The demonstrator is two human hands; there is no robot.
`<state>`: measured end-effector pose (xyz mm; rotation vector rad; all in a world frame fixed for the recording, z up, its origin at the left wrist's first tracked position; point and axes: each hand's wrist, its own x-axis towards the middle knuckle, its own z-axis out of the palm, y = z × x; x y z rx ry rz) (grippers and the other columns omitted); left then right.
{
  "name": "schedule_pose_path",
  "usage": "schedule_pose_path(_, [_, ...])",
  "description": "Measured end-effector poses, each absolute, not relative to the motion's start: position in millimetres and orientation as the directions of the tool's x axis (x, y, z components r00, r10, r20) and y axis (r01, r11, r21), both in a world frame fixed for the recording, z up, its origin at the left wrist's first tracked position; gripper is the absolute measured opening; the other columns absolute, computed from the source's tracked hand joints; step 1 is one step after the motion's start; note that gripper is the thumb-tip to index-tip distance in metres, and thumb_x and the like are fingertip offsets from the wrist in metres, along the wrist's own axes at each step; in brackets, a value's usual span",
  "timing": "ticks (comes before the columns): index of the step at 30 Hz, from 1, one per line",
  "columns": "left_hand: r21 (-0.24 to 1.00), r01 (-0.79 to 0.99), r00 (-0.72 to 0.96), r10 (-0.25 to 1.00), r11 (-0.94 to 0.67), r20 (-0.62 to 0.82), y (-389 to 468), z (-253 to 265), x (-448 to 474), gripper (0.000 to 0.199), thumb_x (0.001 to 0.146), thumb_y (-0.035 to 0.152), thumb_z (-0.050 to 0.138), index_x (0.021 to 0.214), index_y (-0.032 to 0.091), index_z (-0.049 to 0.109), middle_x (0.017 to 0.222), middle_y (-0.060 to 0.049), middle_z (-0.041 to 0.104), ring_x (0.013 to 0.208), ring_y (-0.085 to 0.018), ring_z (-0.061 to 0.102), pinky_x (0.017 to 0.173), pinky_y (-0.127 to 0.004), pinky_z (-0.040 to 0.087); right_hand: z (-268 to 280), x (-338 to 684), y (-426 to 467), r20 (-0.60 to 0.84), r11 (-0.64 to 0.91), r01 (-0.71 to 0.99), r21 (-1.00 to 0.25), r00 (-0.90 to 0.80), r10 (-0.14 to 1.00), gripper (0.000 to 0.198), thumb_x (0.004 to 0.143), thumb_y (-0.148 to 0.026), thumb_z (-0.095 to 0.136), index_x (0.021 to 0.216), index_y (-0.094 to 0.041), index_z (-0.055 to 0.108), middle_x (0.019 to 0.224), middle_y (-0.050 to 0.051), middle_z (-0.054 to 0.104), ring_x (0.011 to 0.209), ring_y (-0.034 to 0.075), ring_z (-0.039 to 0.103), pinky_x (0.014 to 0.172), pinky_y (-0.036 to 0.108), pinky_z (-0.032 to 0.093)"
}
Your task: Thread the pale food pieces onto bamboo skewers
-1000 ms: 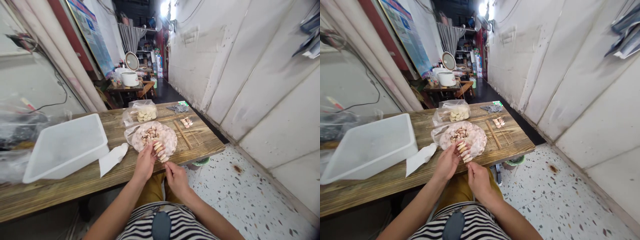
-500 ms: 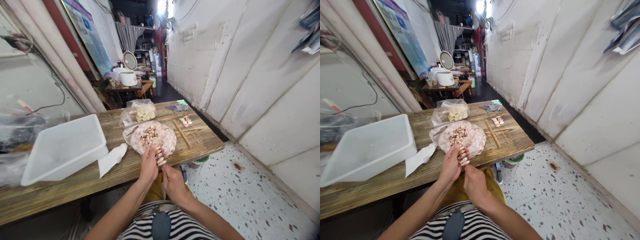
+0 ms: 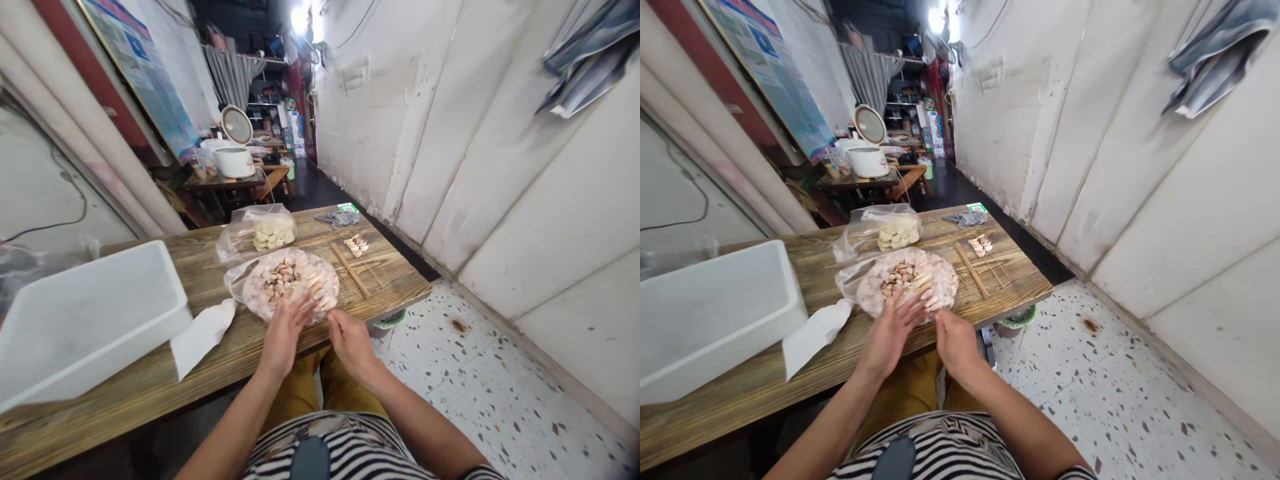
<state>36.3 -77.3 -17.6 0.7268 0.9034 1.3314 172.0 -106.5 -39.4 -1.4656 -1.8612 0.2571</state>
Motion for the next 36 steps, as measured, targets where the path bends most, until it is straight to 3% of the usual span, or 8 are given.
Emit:
schedule_pose_path(3, [0.966, -0.258, -0.131, 0.99, 0.016, -0.052, -81, -23, 14, 0.058, 0.075, 0.044, 0.06, 0.125, 0.018, 0.045, 0.108, -0.011, 0.063, 0.091, -0.02, 0.062, 0.086, -0.037, 0.046, -38, 217, -76, 0.323, 0.113, 0.89, -0.441, 0.04, 0.946, 0.03, 0.094, -0.023, 0.034, 0.084, -0.017, 0.061, 0.07, 0.001, 0.064, 0.061, 0.011, 0.057, 0.059, 0.018, 0.036])
schedule_pose_path(8, [0.998, 0.057, -0.074, 0.997, 0.011, -0.007, -92, -37, -6, 0.049, 0.075, 0.046, 0.057, 0.115, 0.016, 0.054, 0.103, -0.009, 0.066, 0.083, -0.019, 0.063, 0.079, -0.033, 0.05, -41, 288, -7, 0.283, -0.101, 0.937, -0.335, 0.203, 0.937, 0.027, 0.092, -0.022, 0.039, 0.086, -0.015, 0.064, 0.078, 0.009, 0.068, 0.07, 0.017, 0.061, 0.057, 0.022, 0.034])
schedule_pose_path(15, [0.984, 0.179, -0.043, 0.999, -0.003, 0.011, -97, -52, -7, 0.046, 0.073, 0.048, 0.057, 0.107, 0.017, 0.059, 0.097, -0.008, 0.069, 0.08, -0.019, 0.065, 0.075, -0.031, 0.053, -50, 304, 66, 0.217, -0.141, 0.965, -0.221, 0.19, 0.958, 0.024, 0.093, -0.031, 0.047, 0.097, -0.012, 0.061, 0.097, 0.006, 0.064, 0.085, 0.016, 0.061, 0.075, 0.032, 0.047])
schedule_pose_path(20, [0.979, 0.204, -0.01, 1.0, 0.0, 0.002, -98, -66, -8, 0.043, 0.075, 0.048, 0.055, 0.104, 0.018, 0.062, 0.095, -0.007, 0.07, 0.079, -0.019, 0.066, 0.076, -0.031, 0.053, -56, 296, 95, 0.183, -0.188, 0.969, -0.158, 0.216, 0.959, 0.022, 0.091, -0.03, 0.051, 0.101, -0.013, 0.059, 0.098, 0.006, 0.062, 0.084, 0.016, 0.061, 0.075, 0.035, 0.051])
schedule_pose_path(25, [0.968, 0.247, 0.053, 0.998, -0.053, 0.041, -102, -71, -10, 0.037, 0.078, 0.045, 0.052, 0.103, 0.02, 0.063, 0.09, -0.005, 0.071, 0.073, -0.017, 0.066, 0.071, -0.028, 0.053, -44, 288, 102, 0.247, -0.146, 0.983, -0.112, 0.17, 0.954, 0.022, 0.09, -0.03, 0.052, 0.102, -0.012, 0.058, 0.101, 0.007, 0.061, 0.087, 0.017, 0.06, 0.078, 0.036, 0.048])
schedule_pose_path(30, [0.951, 0.288, 0.078, 0.993, -0.11, 0.091, -109, -69, -10, 0.032, 0.079, 0.042, 0.051, 0.096, 0.02, 0.066, 0.077, -0.003, 0.07, 0.061, -0.014, 0.063, 0.062, -0.024, 0.053, -43, 270, 47, 0.326, 0.001, 0.998, -0.07, 0.022, 0.945, 0.028, 0.095, -0.022, 0.037, 0.097, -0.011, 0.062, 0.096, 0.012, 0.062, 0.091, 0.018, 0.054, 0.08, 0.03, 0.04])
schedule_pose_path(33, [0.942, 0.303, 0.121, 0.986, -0.144, 0.111, -111, -68, -7, 0.029, 0.079, 0.04, 0.051, 0.094, 0.021, 0.067, 0.075, -0.002, 0.07, 0.056, -0.013, 0.061, 0.058, -0.023, 0.051, -56, 250, -1, 0.278, 0.156, 0.987, -0.045, -0.137, 0.951, 0.021, 0.091, -0.028, 0.047, 0.086, -0.018, 0.065, 0.09, 0.006, 0.062, 0.088, 0.016, 0.054, 0.077, 0.023, 0.04])
schedule_pose_path(36, [0.937, 0.309, 0.161, 0.98, -0.163, 0.117, -115, -66, -3, 0.027, 0.08, 0.039, 0.05, 0.093, 0.022, 0.067, 0.073, -0.001, 0.069, 0.056, -0.012, 0.06, 0.057, -0.023, 0.05, -68, 230, -27, 0.226, 0.194, 0.981, -0.01, -0.186, 0.956, 0.014, 0.088, -0.025, 0.053, 0.088, -0.017, 0.064, 0.093, 0.008, 0.062, 0.091, 0.019, 0.054, 0.078, 0.026, 0.042])
